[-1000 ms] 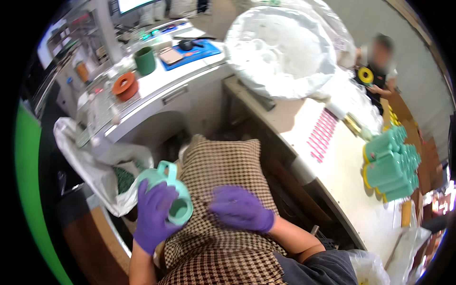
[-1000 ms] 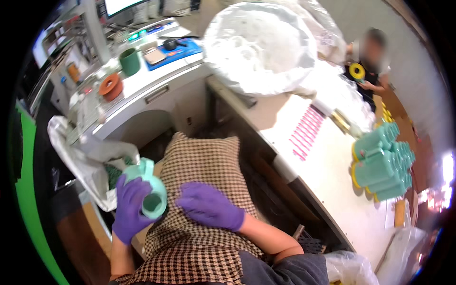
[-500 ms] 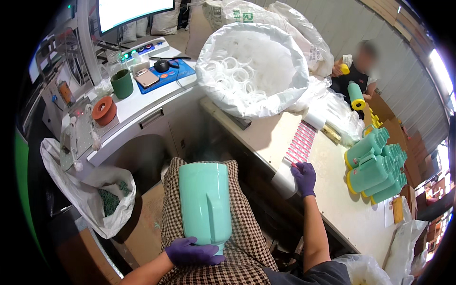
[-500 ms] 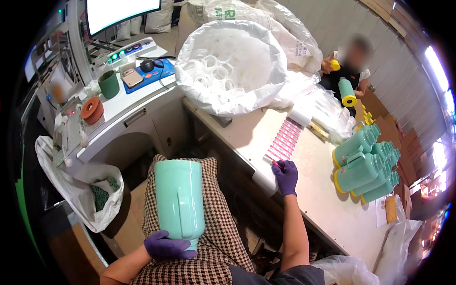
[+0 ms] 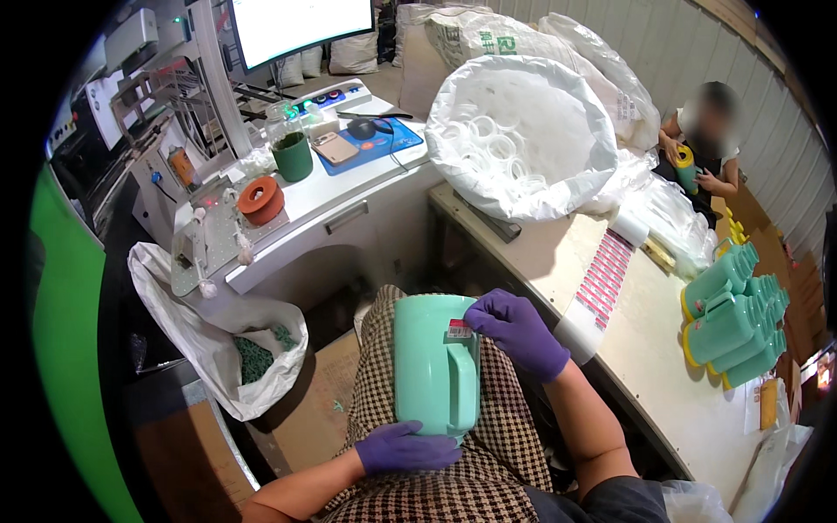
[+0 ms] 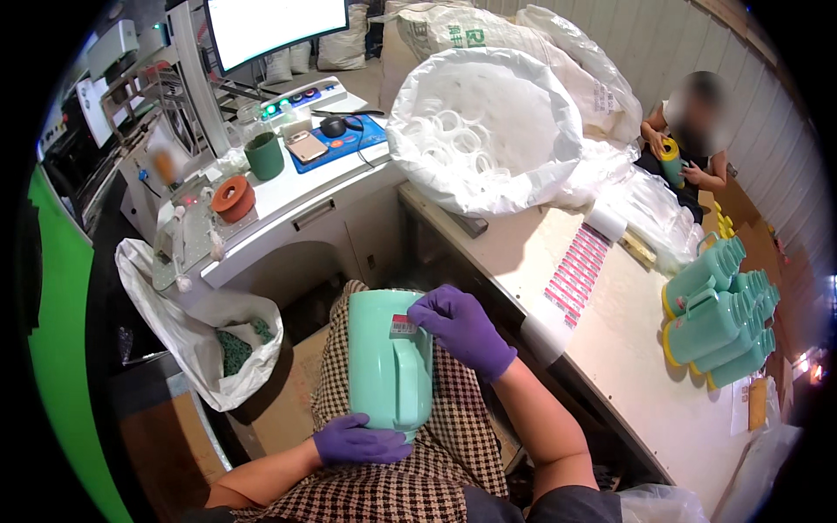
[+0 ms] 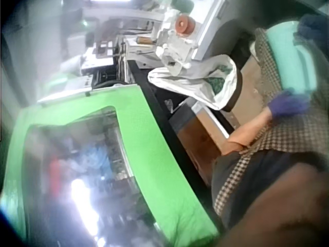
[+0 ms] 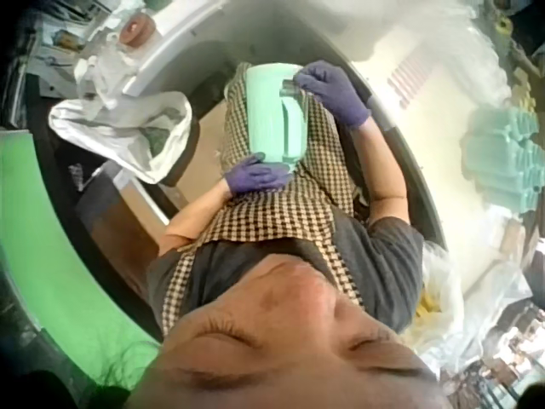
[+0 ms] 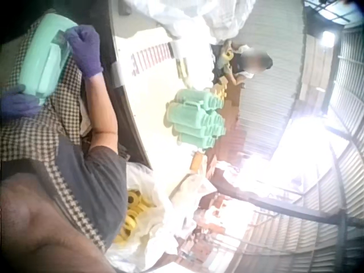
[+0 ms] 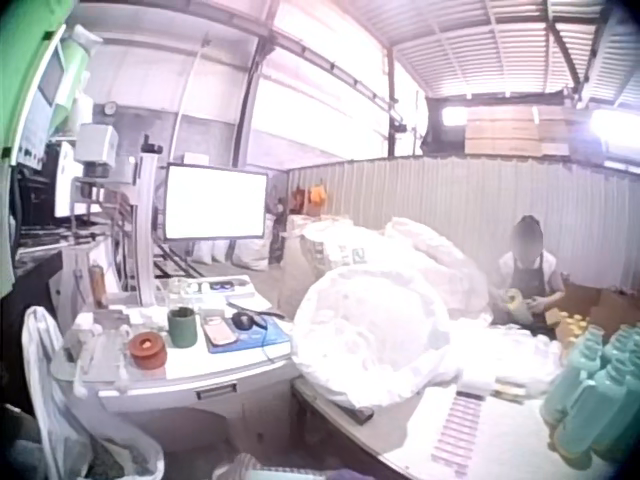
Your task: The person assembles light green plastic pitchers by attaching yellow lids and inserting white straws. They handle the pitchers one at a time, placing the finished units on a nearby table.
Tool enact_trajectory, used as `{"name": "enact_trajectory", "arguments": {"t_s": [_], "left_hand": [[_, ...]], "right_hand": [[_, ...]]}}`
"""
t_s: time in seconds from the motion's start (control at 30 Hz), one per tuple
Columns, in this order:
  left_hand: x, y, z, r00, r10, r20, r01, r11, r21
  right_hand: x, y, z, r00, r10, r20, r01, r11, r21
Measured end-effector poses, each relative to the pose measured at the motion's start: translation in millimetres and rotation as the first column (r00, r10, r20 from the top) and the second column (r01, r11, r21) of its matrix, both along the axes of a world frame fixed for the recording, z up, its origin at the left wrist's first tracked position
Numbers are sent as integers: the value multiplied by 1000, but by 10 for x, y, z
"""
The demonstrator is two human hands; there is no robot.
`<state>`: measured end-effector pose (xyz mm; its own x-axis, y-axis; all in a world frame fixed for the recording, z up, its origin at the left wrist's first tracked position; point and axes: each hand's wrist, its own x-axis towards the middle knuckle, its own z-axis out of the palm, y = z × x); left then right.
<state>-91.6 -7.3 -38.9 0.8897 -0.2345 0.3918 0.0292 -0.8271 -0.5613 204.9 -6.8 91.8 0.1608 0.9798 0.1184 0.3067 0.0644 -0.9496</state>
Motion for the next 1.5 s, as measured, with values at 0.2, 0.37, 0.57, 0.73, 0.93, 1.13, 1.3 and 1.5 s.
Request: {"name": "enact_trajectory", "arguments": {"t_s": [0.2,0.37,0.57,0.73,0.93,1.13,1.3,1.5], "left_hand": [[-13,27,67,999,-36,-6,36,999,-26],[-90,74,180,991,-119,69,133,955,-267],[-516,314,798,910,209,359,100,729,-677],[-1228,376,896,392,738,549,280,473,-835],[-1448,1176,1301,67,561,825,-71,827,-557],[-1171,2864,1144,-85,601,795,-429,698,-574],[-1024,2977,1066,-63,740,669,-534,542,-649],[-1246,3159,1029,-2,881,474,-479,415,-773]], "right_hand": [[-70,215,-8,997,12,74,1,985,-172],[-259,293,-204,884,-245,398,161,959,232],[54,403,-1127,825,-547,140,458,793,400],[-274,303,-1222,733,-309,606,148,942,301],[-303,317,-1190,731,-337,593,142,926,350],[-172,311,-1315,766,-383,515,141,883,448],[-164,177,-1024,713,-411,568,101,862,497],[-102,106,-934,768,-292,570,92,931,353]]}}
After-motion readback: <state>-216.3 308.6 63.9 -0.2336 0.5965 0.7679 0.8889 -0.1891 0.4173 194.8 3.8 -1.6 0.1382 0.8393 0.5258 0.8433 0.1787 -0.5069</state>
